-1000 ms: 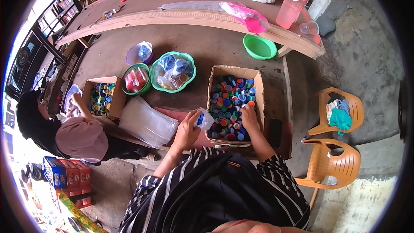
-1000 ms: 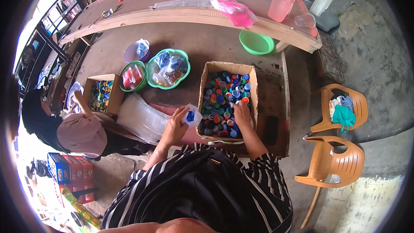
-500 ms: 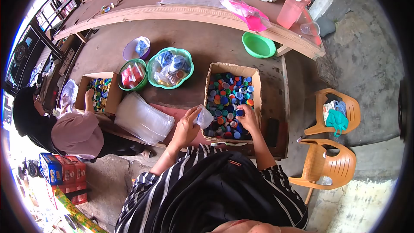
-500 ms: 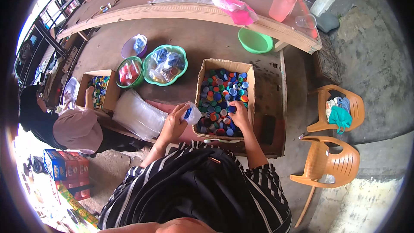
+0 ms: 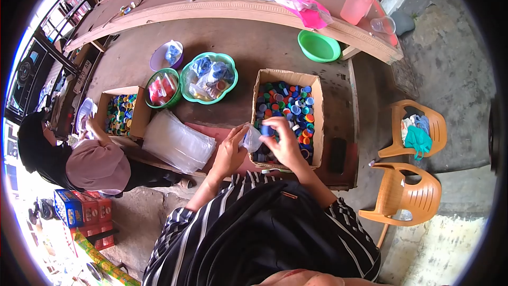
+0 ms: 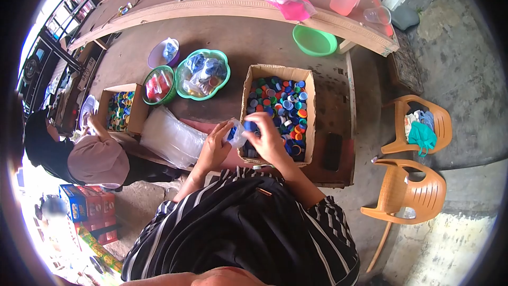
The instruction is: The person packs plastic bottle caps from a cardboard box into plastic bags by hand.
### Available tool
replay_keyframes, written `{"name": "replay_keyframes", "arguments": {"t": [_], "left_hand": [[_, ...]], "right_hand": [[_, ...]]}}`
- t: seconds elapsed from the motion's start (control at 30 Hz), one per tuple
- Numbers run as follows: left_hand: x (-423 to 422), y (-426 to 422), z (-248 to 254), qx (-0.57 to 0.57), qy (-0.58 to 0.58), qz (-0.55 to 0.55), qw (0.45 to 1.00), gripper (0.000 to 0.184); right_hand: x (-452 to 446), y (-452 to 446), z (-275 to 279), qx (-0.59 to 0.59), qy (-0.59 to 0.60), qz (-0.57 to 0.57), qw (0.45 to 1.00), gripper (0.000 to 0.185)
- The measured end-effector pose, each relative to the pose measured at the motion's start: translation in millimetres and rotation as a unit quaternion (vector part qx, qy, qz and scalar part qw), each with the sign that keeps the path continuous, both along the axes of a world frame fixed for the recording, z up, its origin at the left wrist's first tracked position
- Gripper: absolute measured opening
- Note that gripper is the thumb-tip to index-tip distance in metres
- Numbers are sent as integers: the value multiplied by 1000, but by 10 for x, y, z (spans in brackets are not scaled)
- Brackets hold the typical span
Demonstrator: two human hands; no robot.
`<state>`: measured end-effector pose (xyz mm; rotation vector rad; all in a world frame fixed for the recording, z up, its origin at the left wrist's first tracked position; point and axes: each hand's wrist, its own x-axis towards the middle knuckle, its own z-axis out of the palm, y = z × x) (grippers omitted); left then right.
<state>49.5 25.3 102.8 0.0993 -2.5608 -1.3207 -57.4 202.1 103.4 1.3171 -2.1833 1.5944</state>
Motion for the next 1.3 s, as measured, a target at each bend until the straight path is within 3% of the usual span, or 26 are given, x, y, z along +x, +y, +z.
{"name": "replay_keyframes", "arguments": {"t": [0.07, 0.13, 0.2, 0.27, 0.33, 0.4, 0.53, 0.57, 0.6, 0.67, 0.87, 0.93, 0.97, 1.1, 1.17, 1.27, 1.3], "left_hand": [[-2, -5, -3, 7, 2, 4, 1000, 58], [11, -23, 26, 10, 10, 7, 1000, 58], [33, -62, -7, 0, 6, 18, 1000, 58], [54, -84, -31, -3, 3, 25, 1000, 58], [64, -86, -43, 2, 1, 26, 1000, 58], [62, -90, -69, 3, -2, 30, 1000, 57], [71, -87, -72, 3, 5, 29, 1000, 56], [84, -89, -58, 4, 0, 31, 999, 56], [88, -81, -41, 4, -5, 34, 999, 56], [83, -78, -36, 4, -13, 37, 999, 56], [24, -3, 12, 14, -27, 21, 999, 57], [-1, 31, 23, 12, -27, 15, 999, 56], [-14, 40, 23, 9, -22, 12, 1000, 56], [-13, 12, 17, -3, -22, 14, 1000, 57], [12, -21, -15, -18, -3, 16, 1000, 57], [33, -38, -48, -30, -16, 24, 999, 57], [27, -33, -32, -30, -15, 21, 999, 57]], "right_hand": [[63, -71, 197, 39, 2, 29, 999, 53], [-81, -68, -156, 25, -101, 4, 995, 45], [-271, -30, -661, 68, -125, -35, 989, 26], [-255, 29, -858, 252, -95, 4, 963, 18], [-111, 16, -1270, 241, -79, 47, 966, 22], [12, 20, -1366, 374, 59, 43, 924, 30], [-48, 43, -1430, 269, -1, 7, 963, 33], [-98, 75, -1430, 192, -41, 15, 980, 38], [-123, 111, -1322, 205, -131, 1, 970, 39], [-237, 193, -1168, 230, -190, -22, 954, 39], [-70, 101, -215, -7, -98, -84, 992, 40], [-13, 51, -34, -15, 1, -23, 1000, 41], [30, 69, 107, 74, 21, -9, 997, 43], [-214, 227, -311, 40, -94, -72, 992, 30], [-397, 486, -547, 220, -136, -141, 956, 20], [-428, 806, -1029, 516, -111, -191, 828, 24], [-384, 841, -1110, 508, -98, -189, 834, 24]]}}
